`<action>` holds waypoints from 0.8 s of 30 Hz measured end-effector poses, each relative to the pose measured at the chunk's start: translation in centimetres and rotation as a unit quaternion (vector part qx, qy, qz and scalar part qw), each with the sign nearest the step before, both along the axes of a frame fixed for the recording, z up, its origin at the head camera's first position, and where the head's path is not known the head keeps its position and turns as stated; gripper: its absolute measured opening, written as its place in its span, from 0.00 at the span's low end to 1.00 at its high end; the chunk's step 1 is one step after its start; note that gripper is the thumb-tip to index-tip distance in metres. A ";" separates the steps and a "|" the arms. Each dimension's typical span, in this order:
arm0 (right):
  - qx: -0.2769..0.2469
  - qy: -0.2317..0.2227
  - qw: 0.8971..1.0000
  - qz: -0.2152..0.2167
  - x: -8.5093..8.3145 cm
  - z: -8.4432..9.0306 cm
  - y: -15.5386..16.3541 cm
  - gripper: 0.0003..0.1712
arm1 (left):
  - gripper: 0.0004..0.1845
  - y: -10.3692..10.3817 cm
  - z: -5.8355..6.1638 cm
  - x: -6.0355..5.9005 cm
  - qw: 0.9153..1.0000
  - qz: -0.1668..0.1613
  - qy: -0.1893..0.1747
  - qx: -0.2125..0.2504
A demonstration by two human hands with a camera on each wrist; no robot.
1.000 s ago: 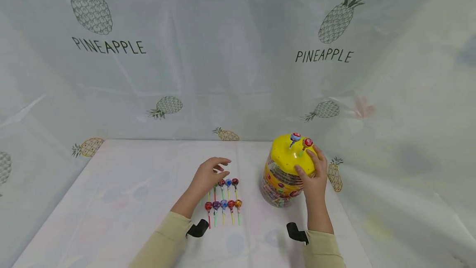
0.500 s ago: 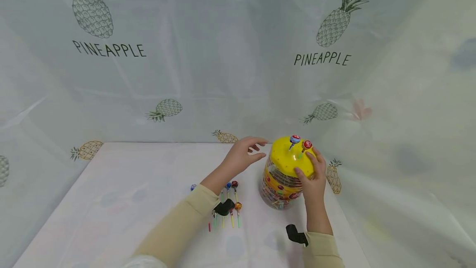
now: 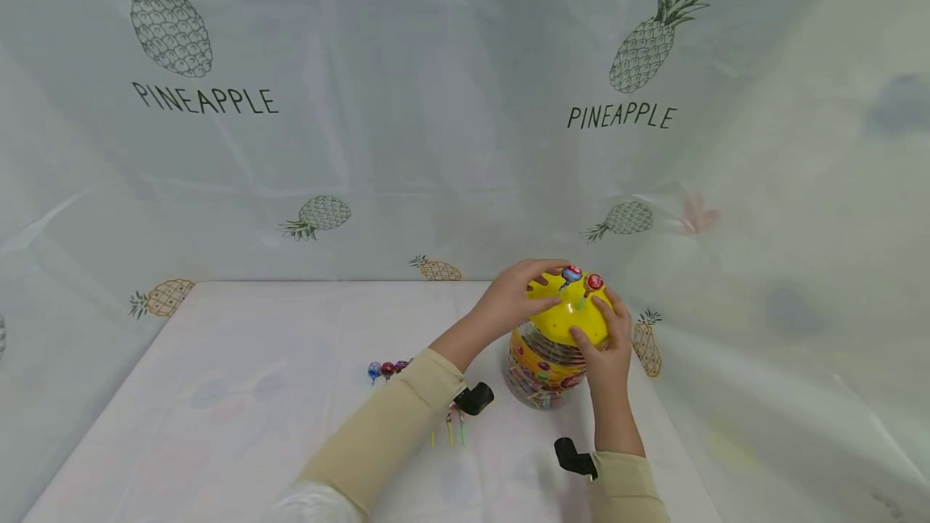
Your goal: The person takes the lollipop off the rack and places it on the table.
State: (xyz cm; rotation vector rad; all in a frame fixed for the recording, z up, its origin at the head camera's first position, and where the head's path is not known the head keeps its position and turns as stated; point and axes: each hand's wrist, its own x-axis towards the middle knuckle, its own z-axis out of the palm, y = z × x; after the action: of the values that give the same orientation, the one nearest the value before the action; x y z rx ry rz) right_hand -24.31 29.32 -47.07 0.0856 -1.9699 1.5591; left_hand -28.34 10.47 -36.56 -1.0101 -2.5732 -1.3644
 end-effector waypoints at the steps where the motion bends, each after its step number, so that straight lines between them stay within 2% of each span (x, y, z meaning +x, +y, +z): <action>1: -0.001 0.000 1.000 0.001 0.0 0.0 0.0 0.27 | 0.29 0.2 0.0 0.0 1.000 -0.002 -0.002 0.002; 7: -0.003 -0.007 1.000 0.001 0.2 0.3 -0.1 0.27 | 0.27 1.2 0.1 0.2 1.000 -0.012 0.010 0.005; 10: -0.001 -0.006 1.000 0.001 0.9 1.3 -0.7 0.27 | 0.24 1.6 0.2 0.2 1.000 -0.011 0.022 0.014; 14: 0.004 0.003 1.000 0.000 1.8 2.4 -1.4 0.26 | 0.19 1.9 0.0 0.3 0.998 0.002 0.040 0.040; 19: -0.006 0.011 1.000 0.002 2.1 2.7 -1.6 0.26 | 0.16 2.1 -0.1 0.4 0.995 0.011 0.055 0.080; 24: 0.005 0.006 1.000 -0.004 2.1 2.8 -1.6 0.26 | 0.15 1.3 0.2 0.9 0.990 0.015 0.064 0.128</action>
State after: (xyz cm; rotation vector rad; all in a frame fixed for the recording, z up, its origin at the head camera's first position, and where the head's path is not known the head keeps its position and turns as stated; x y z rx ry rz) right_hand -22.22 27.71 -44.26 0.0915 -1.9662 1.5407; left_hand -27.47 11.77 -36.34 -0.9773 -2.2406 -1.5198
